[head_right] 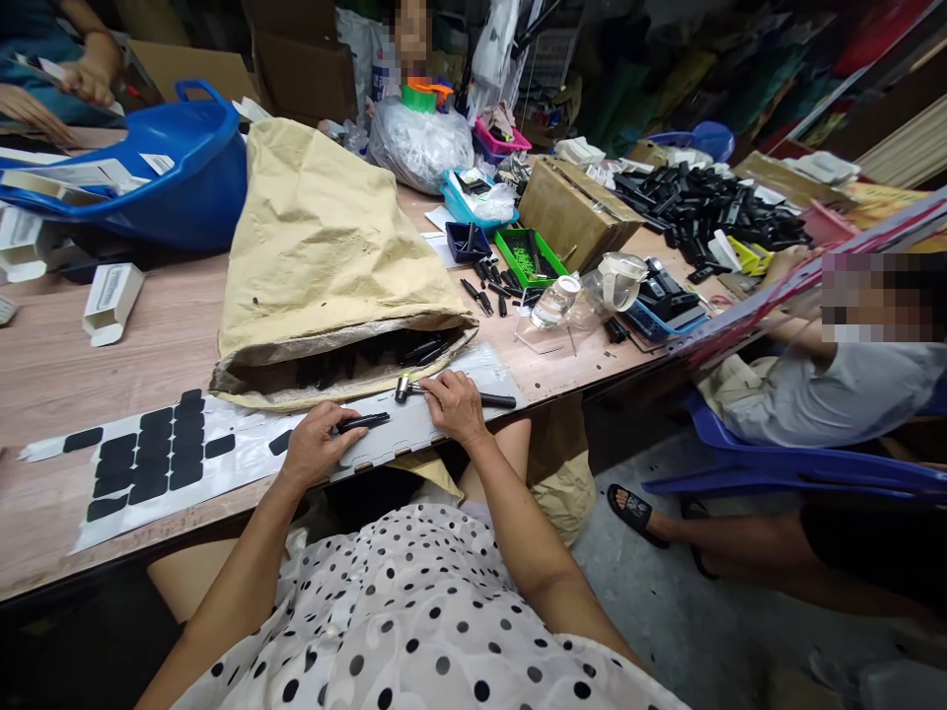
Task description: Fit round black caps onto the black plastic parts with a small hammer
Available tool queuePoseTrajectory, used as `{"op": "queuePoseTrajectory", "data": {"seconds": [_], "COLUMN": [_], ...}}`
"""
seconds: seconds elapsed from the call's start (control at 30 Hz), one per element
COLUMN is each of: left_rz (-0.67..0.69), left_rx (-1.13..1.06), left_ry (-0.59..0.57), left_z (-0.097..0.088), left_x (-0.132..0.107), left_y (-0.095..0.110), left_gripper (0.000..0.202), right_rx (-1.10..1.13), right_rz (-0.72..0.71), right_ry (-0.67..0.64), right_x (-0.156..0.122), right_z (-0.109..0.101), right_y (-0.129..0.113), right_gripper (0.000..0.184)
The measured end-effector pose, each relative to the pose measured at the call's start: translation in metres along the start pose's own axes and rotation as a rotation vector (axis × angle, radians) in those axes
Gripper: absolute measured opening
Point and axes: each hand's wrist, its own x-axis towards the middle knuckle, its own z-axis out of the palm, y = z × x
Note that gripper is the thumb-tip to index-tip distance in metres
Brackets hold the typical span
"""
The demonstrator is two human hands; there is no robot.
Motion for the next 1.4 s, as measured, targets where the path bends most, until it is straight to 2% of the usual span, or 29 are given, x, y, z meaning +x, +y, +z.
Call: {"op": "queuePoseTrajectory", "data": {"seconds": [0.43,0.57,0.67,0.8,0.9,1.07,1.23,1.4], "left_rz": [0.003,0.07,0.099,0.025,-0.15,-0.488,-0.527,-0.525], "left_rx": [-0.06,-0.197,-0.307,-0.337,-0.193,0.151,0.215,0.238], "left_ry": [0.003,0.027,-0.081,-0.368,-0.455,-0.575,-0.671,-0.654], "left_z": [-0.004,-0.01,-0.011,0.002,0.021,0.044,0.051,0.056], "left_x": [0.002,-0.01,-0.035,-0.07,-0.085,-0.088,-0.092,-0.095], "left_y": [0.004,0.019,0.038,0.052,0.041,0.006,-0.007,-0.008], "left_gripper": [0.017,0.018,0.02,0.022,0.022,0.031,0.038,0.038], "right_rx": [-0.014,-0.008,-0.003,-0.004,-0.007,0.005,-0.005,0.001], "right_rz": [0.019,0.023,0.028,0.032,0.032,0.038,0.043,0.041], "right_ry": [-0.01,-0.003,-0.002,-0.005,-0.008,-0.007,-0.003,-0.011], "right_x": [0.001,0.002,0.002,0.002,0.002,0.003,0.003,0.002], "right_z": [-0.002,-0.001,-0.001,-0.002,-0.002,-0.001,0.0,0.0], "right_y": [-0.002,-0.003,-0.003,-0.004,-0.004,-0.004,-0.004,-0.004], "right_gripper": [0.026,0.025,0.025,0.025,0.025,0.025,0.024,0.024]}}
